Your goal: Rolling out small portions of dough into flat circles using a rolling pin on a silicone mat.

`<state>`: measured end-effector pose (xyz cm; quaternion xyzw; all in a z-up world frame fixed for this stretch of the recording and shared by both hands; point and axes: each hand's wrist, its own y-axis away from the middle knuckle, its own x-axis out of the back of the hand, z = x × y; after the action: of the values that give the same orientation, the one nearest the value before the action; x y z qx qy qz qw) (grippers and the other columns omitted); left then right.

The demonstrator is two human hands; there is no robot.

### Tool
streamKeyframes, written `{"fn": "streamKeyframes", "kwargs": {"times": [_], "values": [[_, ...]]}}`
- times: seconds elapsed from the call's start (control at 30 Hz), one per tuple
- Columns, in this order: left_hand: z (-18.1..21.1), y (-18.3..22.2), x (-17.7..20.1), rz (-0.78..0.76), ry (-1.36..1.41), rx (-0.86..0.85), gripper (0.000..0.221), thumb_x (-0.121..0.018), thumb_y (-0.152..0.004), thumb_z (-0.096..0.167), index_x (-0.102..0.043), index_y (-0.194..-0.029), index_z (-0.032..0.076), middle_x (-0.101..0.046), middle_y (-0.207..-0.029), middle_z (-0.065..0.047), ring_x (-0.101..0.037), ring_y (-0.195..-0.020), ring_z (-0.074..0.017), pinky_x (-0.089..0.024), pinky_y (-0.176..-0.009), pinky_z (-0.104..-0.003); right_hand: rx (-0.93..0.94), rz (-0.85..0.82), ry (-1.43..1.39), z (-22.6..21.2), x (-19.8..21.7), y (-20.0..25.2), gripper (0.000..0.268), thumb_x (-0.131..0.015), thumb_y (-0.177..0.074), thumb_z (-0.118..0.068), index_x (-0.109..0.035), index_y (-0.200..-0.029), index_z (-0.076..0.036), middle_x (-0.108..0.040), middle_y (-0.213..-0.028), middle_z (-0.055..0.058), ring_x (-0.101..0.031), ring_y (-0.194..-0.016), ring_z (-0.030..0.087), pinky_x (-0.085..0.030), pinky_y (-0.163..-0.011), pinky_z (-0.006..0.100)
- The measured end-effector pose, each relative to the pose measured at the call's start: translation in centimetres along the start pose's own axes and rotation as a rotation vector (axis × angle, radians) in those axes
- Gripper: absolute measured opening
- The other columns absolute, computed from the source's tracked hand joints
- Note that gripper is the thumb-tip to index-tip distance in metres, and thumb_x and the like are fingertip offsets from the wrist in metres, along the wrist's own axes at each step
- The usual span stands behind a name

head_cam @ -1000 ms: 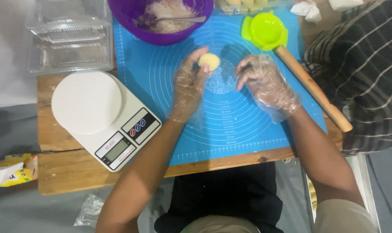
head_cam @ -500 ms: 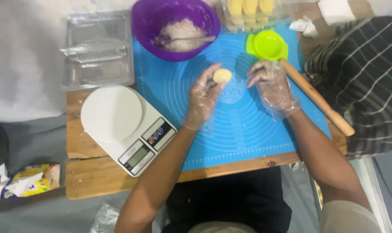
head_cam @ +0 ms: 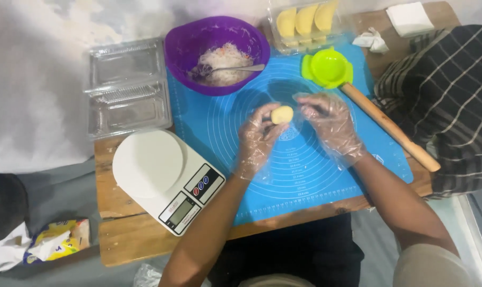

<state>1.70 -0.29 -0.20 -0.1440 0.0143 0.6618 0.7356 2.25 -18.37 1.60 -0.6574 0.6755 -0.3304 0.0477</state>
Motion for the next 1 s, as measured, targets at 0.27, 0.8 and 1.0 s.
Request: {"fn": "streamKeyframes", "kwargs": {"times": [0.27, 0.8, 1.0], "values": [[1.6, -0.7, -0.2, 0.011, 0.394, 0.239, 0.047, -0.077, -0.085, 0.004, -0.066, -0.130, 0.005, -0.063, -0.108, -0.010, -0.070, -0.099, -0.0156, -0.063, -0.089, -0.024, -0.274, -0.006, -0.276, -0.4, -0.6, 0.2, 0.026, -0.079, -0.082, 0.005, -0.078, -0.108, 0.001, -0.077, -0.100, 0.018, -0.075, -0.093, 0.024, -0.061, -0.077, 0.039], [-7.9, 0.8, 0.1, -0.103, 0.184, 0.130, 0.064, -0.068, -0.083, -0.019, -0.057, -0.143, 0.002, -0.061, -0.106, -0.010, -0.061, -0.100, -0.0079, -0.061, -0.085, -0.018, -0.757, 0.225, -0.508, 4.3, -1.8, 0.7, 0.042, -0.090, -0.065, 0.015, -0.063, -0.092, -0.002, -0.068, -0.084, 0.010, -0.071, -0.084, 0.018, -0.061, -0.071, 0.027], [-5.4, 0.8, -0.9, -0.138, -0.043, 0.007, 0.062, -0.071, -0.087, -0.010, -0.056, -0.145, 0.006, -0.065, -0.109, -0.015, -0.066, -0.103, -0.0160, -0.061, -0.089, -0.029, -0.710, 0.196, -0.579, 5.8, -1.5, 1.8, 0.043, -0.089, -0.064, 0.015, -0.060, -0.091, -0.004, -0.067, -0.087, 0.009, -0.070, -0.088, 0.017, -0.060, -0.077, 0.030]]}}
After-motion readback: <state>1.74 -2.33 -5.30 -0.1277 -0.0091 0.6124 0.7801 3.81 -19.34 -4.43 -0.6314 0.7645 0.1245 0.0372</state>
